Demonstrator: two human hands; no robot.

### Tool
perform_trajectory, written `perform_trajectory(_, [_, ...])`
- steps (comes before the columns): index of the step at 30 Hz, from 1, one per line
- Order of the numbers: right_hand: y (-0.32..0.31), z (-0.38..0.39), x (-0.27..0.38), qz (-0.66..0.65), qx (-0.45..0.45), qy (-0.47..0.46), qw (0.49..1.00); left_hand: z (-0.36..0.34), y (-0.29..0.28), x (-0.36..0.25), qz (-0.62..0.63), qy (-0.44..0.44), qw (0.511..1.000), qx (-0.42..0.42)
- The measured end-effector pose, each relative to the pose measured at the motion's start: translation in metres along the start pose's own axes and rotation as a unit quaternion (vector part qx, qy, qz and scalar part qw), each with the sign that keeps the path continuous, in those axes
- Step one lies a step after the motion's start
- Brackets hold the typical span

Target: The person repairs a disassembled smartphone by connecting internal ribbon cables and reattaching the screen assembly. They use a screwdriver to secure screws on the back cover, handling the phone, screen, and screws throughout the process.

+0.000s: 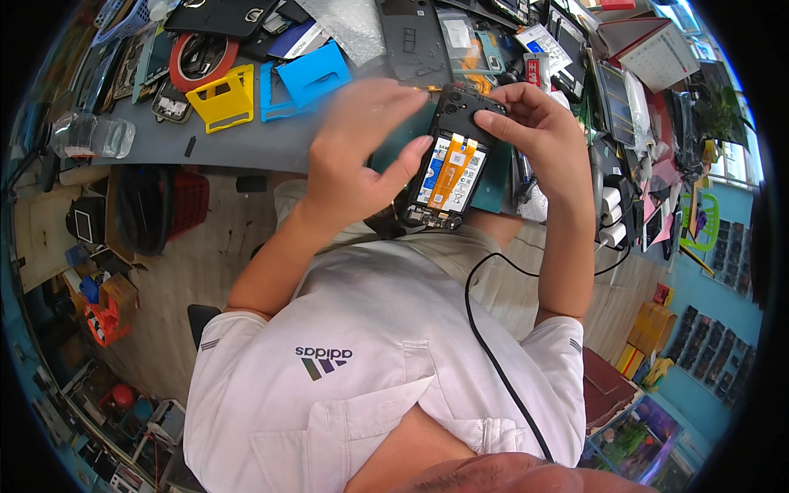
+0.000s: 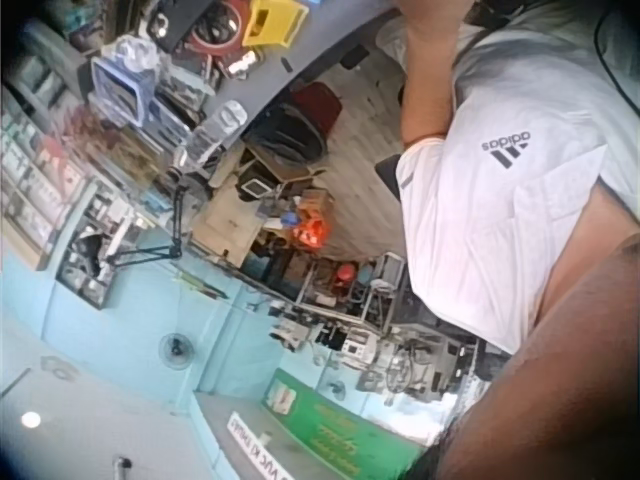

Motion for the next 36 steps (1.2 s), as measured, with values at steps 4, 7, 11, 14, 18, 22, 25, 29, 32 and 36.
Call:
perform_trajectory(4, [0.003,0.022,0.007,-0.043,-0.018,-0.018,0.999,-0.001,0.011,-0.003,0.184,-0.156,0.966,-0.089])
perform_trajectory(7, [0.004,0.037,0.003,-0.085,-0.029,-0.026,0.996,-0.002,0.026,-0.019,0.397,-0.293,0.863,-0.114])
perform_trajectory(11, [0.006,0.061,0.002,-0.137,-0.026,-0.009,0.99,-0.005,0.019,-0.026,0.471,-0.348,0.811,0.005])
perform_trajectory(14, [0.01,0.076,0.002,-0.145,-0.03,-0.011,0.989,-0.005,0.013,-0.037,0.481,-0.367,0.795,0.036])
perform_trajectory(18, [0.017,0.088,0.0,-0.147,-0.024,-0.016,0.989,-0.003,0.007,-0.045,0.503,-0.39,0.771,0.029])
perform_trajectory(22, [0.02,0.096,-0.002,-0.124,-0.012,-0.023,0.992,0.002,0.004,-0.053,0.515,-0.407,0.754,0.025])
perform_trajectory(25, [0.027,0.099,-0.005,-0.098,-0.026,-0.028,0.994,0.012,0.004,-0.056,0.496,-0.409,0.762,0.07])
perform_trajectory(29, [0.04,0.104,-0.013,-0.057,-0.05,-0.022,0.997,0.024,0.004,-0.063,0.447,-0.384,0.802,0.097])
perform_trajectory(32, [0.049,0.108,-0.023,-0.031,-0.065,-0.036,0.997,0.026,0.0,-0.065,0.393,-0.359,0.833,0.148])
perform_trajectory(36, [0.057,0.111,-0.035,-0.044,-0.079,-0.061,0.994,0.029,0.001,-0.068,0.37,-0.357,0.842,0.162])
Point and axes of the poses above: each hand's wrist, its own z-axis away from the middle knuckle, its own y-axis out of the palm, x = y × z, the point moved 3 cm from there along -z, towards the middle knuckle, and after that the axes turned 13 degrees about y, right-handed, at the moved point
